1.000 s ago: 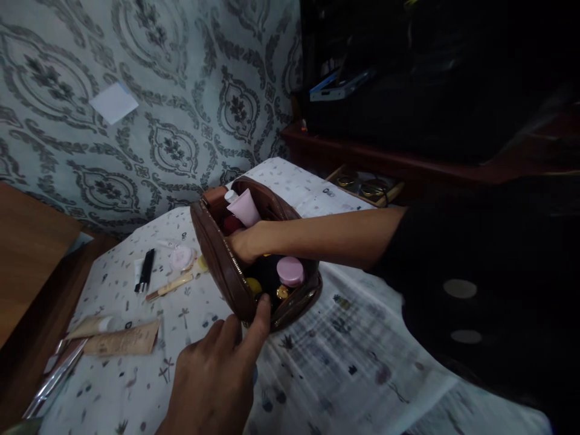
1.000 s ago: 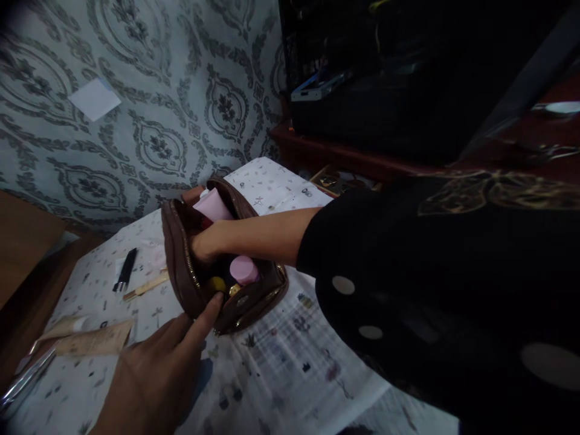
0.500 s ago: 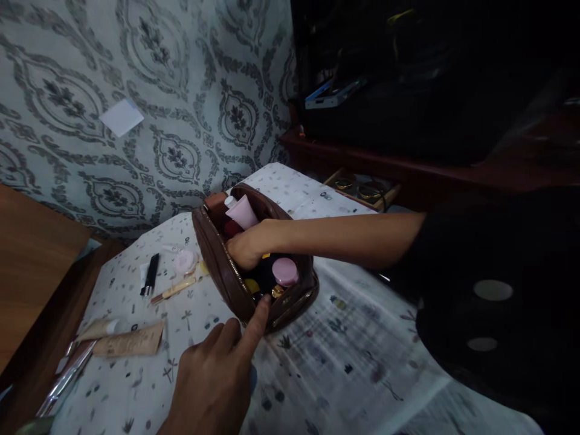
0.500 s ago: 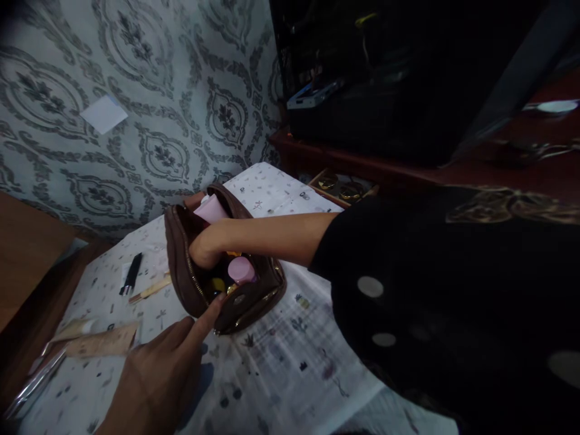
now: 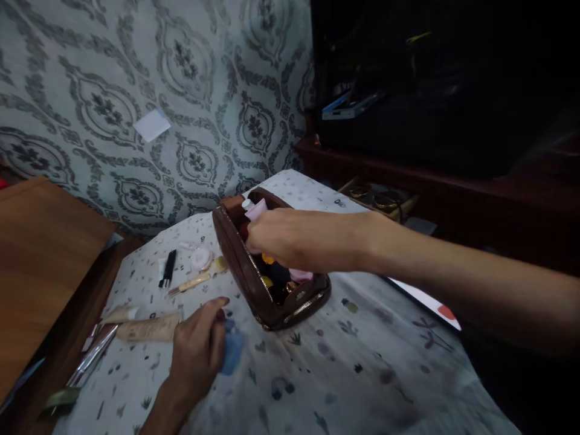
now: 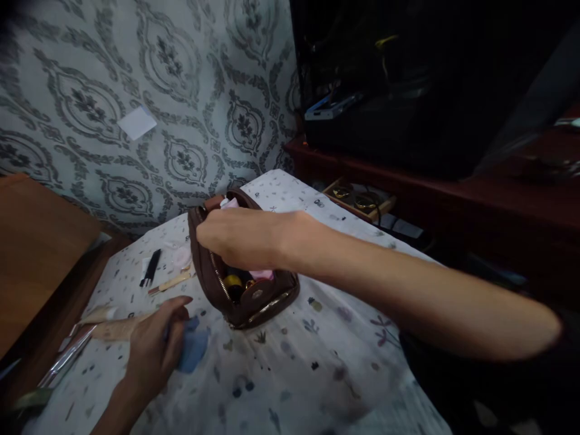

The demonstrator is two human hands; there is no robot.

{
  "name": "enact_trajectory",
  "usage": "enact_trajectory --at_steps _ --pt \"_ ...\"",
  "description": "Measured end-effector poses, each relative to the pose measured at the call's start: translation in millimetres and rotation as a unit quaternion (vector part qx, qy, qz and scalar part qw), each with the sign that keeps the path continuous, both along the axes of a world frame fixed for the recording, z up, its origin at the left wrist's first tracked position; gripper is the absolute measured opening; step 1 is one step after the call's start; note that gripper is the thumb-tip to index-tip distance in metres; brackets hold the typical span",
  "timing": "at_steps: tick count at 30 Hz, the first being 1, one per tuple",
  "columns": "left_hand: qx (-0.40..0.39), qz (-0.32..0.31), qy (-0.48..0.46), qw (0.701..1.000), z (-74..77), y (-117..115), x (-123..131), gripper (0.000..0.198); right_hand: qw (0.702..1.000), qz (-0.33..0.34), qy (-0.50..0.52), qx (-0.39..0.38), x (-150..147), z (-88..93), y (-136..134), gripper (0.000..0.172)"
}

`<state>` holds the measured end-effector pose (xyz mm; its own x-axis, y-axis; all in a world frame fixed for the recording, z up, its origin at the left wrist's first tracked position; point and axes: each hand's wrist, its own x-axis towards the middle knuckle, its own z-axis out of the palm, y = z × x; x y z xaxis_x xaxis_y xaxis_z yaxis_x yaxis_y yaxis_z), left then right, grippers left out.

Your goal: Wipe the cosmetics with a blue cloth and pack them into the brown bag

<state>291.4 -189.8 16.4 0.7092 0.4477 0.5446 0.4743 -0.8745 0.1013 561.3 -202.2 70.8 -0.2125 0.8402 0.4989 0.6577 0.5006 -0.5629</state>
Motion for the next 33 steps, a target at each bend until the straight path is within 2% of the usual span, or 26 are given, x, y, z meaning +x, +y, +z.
enact_trajectory --at_steps 2,5,8,10,12,14,16,20,22,27,29,33 --pt "-0.043 0.055 -0.002 0.998 -8.5 15.8 -7.1 0.024 0.995 0.039 -0.090 0.020 -8.5 15.1 -22.3 0.028" --pt "-0.088 0.113 0.002 0.990 -23.7 29.0 -16.2 0.024 0.989 0.002 -0.116 0.090 -30.3 21.4 -52.3 0.028" --pt "-0.093 0.069 0.065 0.991 -36.5 25.9 -22.1 0.023 0.982 0.022 -0.116 0.146 -60.9 1.2 -72.3 0.030" --pt "-0.084 0.026 0.125 0.988 -43.4 20.7 -25.6 0.026 0.976 0.078 -0.131 0.157 -82.6 -22.2 -77.8 0.027" --pt "-0.088 0.025 0.163 0.982 -48.7 19.9 -29.8 0.027 0.971 0.110 -0.138 0.162 -102.3 -46.1 -76.8 0.023" --pt "-0.113 0.061 0.158 0.979 -50.9 27.7 -34.2 0.024 0.972 0.129 -0.151 0.124 -118.6 -65.5 -70.6 0.018" --pt "-0.141 0.112 0.108 0.978 -49.0 44.8 -37.5 0.025 0.980 0.131 -0.138 0.062 -131.7 -78.8 -61.3 0.019" --pt "-0.139 0.208 -0.001 0.968 -37.6 96.0 -35.0 0.027 0.995 0.079 0.024 -0.055 -154.2 -97.6 -36.7 0.017" --pt "-0.132 0.239 -0.011 0.962 -34.1 121.8 -28.2 0.029 0.983 0.051 0.133 -0.116 -164.7 -109.6 -21.7 0.017" --pt "-0.144 0.290 0.014 0.946 -42.8 164.9 -4.4 0.039 0.911 0.009 0.339 -0.235 -177.2 -143.2 10.7 0.017" --pt "-0.158 0.299 0.031 0.941 -48.5 172.8 1.1 0.044 0.898 0.020 0.368 -0.242 -175.9 -150.1 15.5 0.019" --pt "-0.172 0.293 0.061 0.938 -52.2 177.9 -0.6 0.051 0.900 0.039 0.365 -0.236 -171.6 -150.0 14.3 0.026"
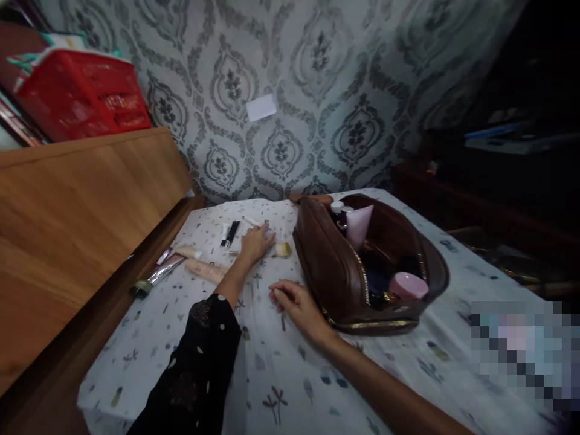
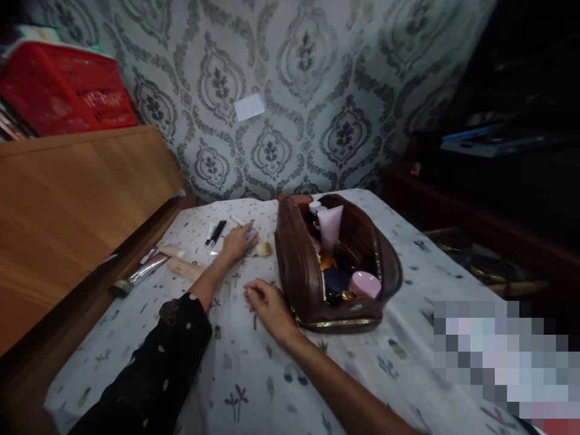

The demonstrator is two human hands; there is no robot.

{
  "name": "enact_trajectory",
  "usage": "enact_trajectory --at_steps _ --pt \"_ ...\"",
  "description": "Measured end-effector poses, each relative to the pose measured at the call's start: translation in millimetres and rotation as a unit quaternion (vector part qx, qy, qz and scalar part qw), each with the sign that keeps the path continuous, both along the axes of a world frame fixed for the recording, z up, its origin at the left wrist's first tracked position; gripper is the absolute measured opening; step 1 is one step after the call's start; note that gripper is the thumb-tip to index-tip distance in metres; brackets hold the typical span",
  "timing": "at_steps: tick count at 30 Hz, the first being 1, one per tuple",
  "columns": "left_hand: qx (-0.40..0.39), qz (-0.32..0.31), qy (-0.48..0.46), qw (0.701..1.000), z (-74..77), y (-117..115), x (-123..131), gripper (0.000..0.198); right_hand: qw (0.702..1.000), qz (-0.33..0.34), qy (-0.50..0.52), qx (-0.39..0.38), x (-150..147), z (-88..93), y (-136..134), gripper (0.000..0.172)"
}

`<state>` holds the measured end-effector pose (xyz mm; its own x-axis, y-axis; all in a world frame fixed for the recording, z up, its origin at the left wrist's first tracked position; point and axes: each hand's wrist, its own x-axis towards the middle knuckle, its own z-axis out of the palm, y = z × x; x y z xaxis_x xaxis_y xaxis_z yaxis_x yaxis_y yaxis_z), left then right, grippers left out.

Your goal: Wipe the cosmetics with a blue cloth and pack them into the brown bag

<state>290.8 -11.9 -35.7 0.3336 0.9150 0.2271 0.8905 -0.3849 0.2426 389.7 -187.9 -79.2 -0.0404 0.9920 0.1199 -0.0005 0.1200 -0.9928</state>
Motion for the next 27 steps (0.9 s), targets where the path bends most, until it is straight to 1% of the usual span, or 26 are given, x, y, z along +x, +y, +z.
enact_trajectory --at_steps 3,10,12,14,16,18,20,23,25,27 --pt "-0.007 -0.009 0.010 1.000 1.6 -0.4 -5.9 0.058 1.000 0.007 -0.011 0.001 0.7 3.5 -1.6 0.030" --pt "-0.005 -0.009 -0.009 1.000 6.3 -6.0 -12.9 0.061 1.000 0.001 -0.015 -0.009 5.0 4.2 0.9 0.044" --pt "0.004 -0.020 -0.022 1.000 9.1 -11.3 -15.1 0.060 1.000 0.001 -0.013 -0.019 6.3 3.3 1.0 0.049" --pt "0.014 -0.025 -0.039 0.999 11.4 -18.6 -18.4 0.055 1.000 -0.001 -0.014 -0.027 6.7 2.0 0.4 0.055" --pt "0.028 -0.021 -0.058 0.998 12.5 -28.7 -22.3 0.049 0.999 -0.008 -0.011 -0.030 6.1 0.8 -0.5 0.061" --pt "0.035 -0.022 -0.100 0.994 12.6 -42.9 -26.5 0.043 0.999 -0.024 -0.003 -0.030 4.9 0.6 -1.4 0.068" --pt "0.032 -0.047 -0.158 0.986 12.6 -62.0 -30.7 0.037 0.999 -0.043 0.005 -0.027 3.5 1.3 -2.1 0.073" --pt "0.012 -0.119 -0.217 0.969 12.7 -94.5 -38.1 0.028 0.999 -0.043 0.014 -0.015 1.5 2.8 -3.4 0.065" --pt "-0.010 -0.147 -0.234 0.961 11.9 -111.0 -43.8 0.032 1.000 -0.018 0.008 -0.009 0.2 3.2 -5.0 0.061" --pt "-0.030 -0.152 -0.257 0.954 9.6 -117.2 -49.6 0.041 1.000 0.008 -0.008 -0.011 -1.2 3.4 -7.4 0.060"
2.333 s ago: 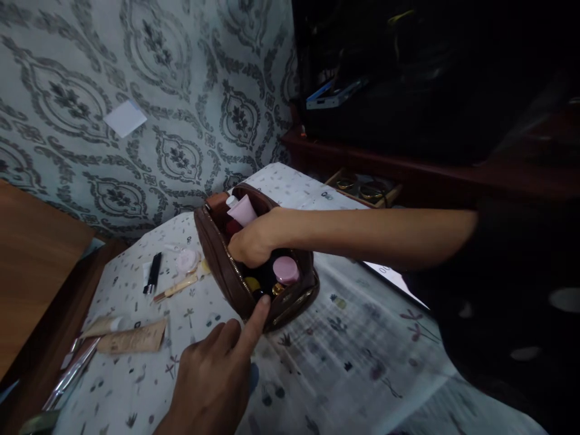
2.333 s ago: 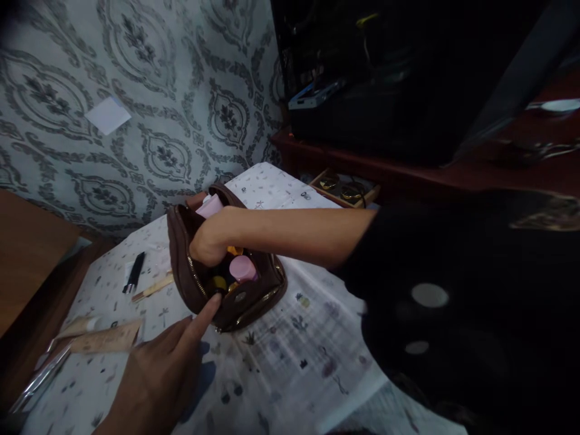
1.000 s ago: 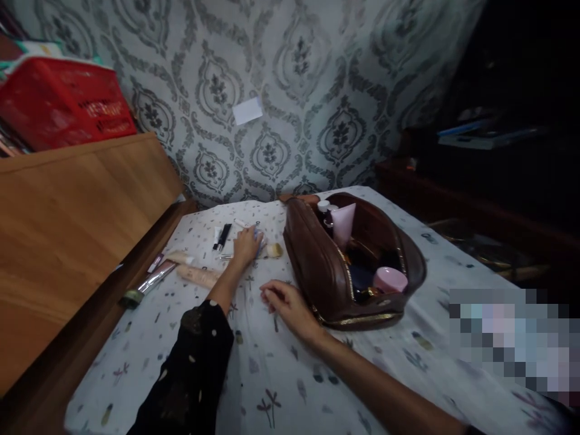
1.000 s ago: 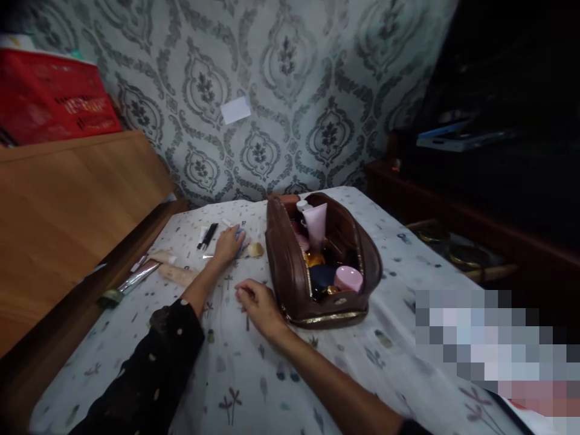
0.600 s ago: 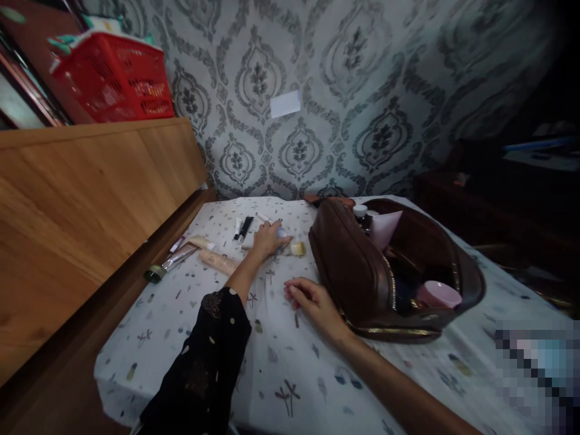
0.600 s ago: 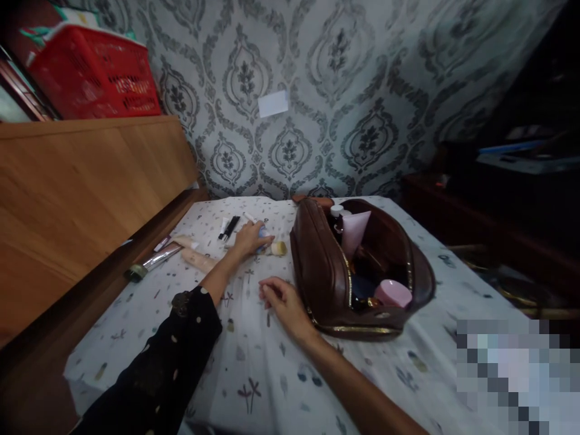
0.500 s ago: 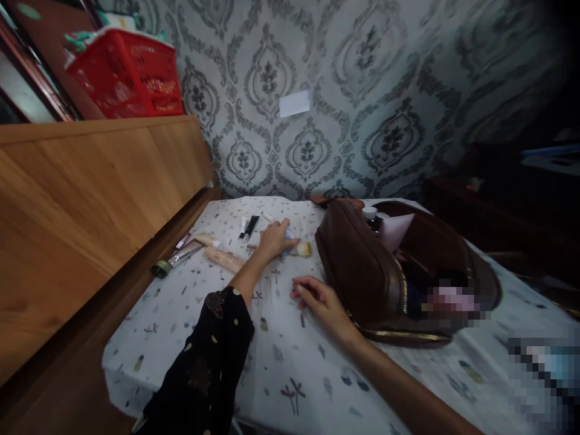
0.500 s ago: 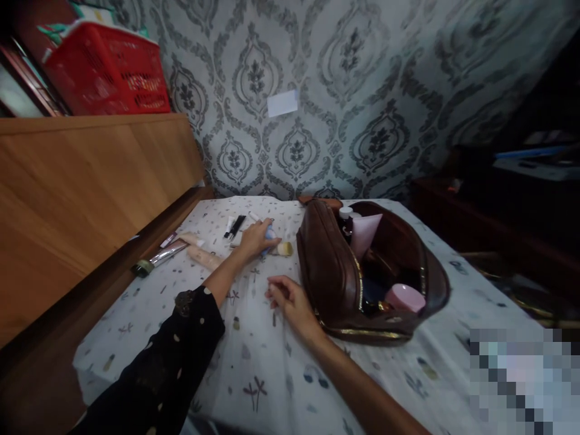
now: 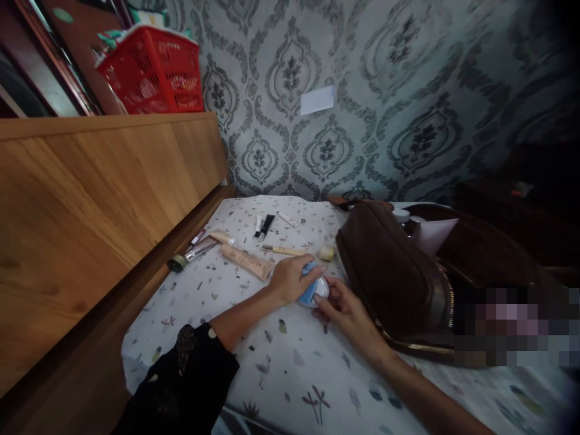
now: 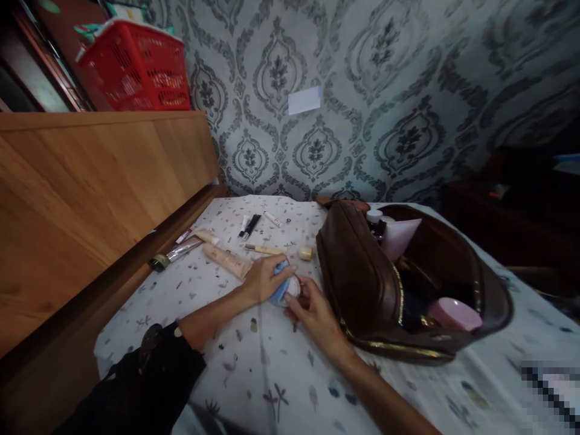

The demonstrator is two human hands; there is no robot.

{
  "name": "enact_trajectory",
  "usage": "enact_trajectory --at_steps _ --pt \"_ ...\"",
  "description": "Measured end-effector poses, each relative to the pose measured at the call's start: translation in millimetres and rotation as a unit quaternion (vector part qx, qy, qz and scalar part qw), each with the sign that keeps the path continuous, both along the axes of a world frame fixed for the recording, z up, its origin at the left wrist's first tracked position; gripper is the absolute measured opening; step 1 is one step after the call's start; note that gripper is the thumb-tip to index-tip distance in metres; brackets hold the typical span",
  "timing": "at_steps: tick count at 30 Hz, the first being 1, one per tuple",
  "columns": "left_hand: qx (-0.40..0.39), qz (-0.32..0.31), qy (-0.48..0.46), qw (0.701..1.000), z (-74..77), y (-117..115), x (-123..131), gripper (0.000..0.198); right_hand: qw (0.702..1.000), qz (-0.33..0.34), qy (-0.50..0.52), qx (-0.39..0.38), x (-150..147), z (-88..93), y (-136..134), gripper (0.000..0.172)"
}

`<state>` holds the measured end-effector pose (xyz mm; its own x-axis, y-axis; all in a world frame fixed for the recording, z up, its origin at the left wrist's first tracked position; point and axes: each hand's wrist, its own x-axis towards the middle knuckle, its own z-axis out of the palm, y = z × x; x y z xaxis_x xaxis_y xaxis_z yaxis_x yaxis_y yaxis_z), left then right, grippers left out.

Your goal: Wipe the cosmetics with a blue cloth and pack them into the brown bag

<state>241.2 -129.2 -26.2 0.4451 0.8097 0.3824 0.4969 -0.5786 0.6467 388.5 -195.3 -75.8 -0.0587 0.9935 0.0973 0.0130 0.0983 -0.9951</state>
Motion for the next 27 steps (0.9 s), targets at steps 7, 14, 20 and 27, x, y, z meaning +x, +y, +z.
enact_trajectory --at_steps 7,14,20,27 --pt "-0.119 -0.022 -0.072 0.990 -1.8 26.7 -17.7 0.059 0.997 0.045 -0.068 0.020 -1.6 6.6 -5.2 0.054" --pt "0.076 -0.102 0.033 0.991 25.3 -5.9 -12.3 0.041 0.947 0.008 -0.265 0.180 0.0 2.6 -11.6 0.020" --pt "0.060 -0.151 0.052 0.985 19.8 -15.4 -5.5 0.033 0.939 -0.004 -0.277 0.205 0.7 3.8 -13.0 0.022" --pt "-0.039 -0.142 -0.124 0.981 0.7 -23.8 -20.9 0.046 0.944 0.014 -0.257 0.205 -0.9 13.5 -12.0 0.015"
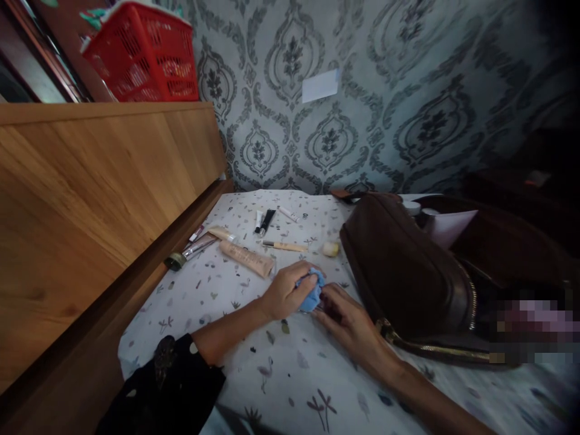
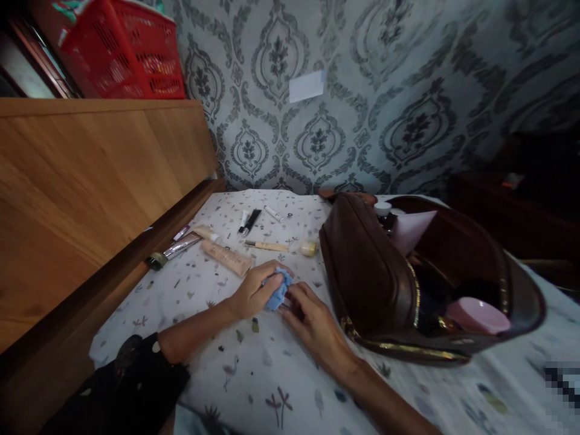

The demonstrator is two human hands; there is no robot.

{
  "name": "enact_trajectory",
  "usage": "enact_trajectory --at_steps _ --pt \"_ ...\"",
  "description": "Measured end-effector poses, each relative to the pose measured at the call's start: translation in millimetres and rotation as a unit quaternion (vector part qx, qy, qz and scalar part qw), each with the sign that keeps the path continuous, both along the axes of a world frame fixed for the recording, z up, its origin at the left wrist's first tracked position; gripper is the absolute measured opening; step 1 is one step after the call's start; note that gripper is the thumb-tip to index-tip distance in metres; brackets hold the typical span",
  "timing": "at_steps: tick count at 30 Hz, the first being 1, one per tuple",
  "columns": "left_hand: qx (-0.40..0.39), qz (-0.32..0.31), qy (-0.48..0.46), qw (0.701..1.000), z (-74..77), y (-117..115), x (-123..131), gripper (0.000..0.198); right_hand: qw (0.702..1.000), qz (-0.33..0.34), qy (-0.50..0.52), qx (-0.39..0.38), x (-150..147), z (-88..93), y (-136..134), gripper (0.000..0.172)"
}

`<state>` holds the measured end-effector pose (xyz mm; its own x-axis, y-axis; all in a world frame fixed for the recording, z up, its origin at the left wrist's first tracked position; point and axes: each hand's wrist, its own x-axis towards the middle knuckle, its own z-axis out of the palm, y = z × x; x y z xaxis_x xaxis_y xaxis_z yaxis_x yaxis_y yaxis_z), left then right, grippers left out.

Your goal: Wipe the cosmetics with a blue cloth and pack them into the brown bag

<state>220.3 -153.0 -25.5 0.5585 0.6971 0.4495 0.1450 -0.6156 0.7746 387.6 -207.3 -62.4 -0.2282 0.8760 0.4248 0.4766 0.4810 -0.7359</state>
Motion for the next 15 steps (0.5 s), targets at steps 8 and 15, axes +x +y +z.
enact_trajectory --at_steps 8,15 --pt "-0.034 0.043 -0.010 0.998 -20.8 -3.6 -17.6 0.045 0.996 0.012 0.061 -0.062 4.7 -10.5 2.8 0.024" --pt "0.034 0.076 0.099 0.992 -27.6 -5.3 -37.7 0.037 0.993 0.004 0.070 -0.096 9.3 -4.2 4.4 0.023"
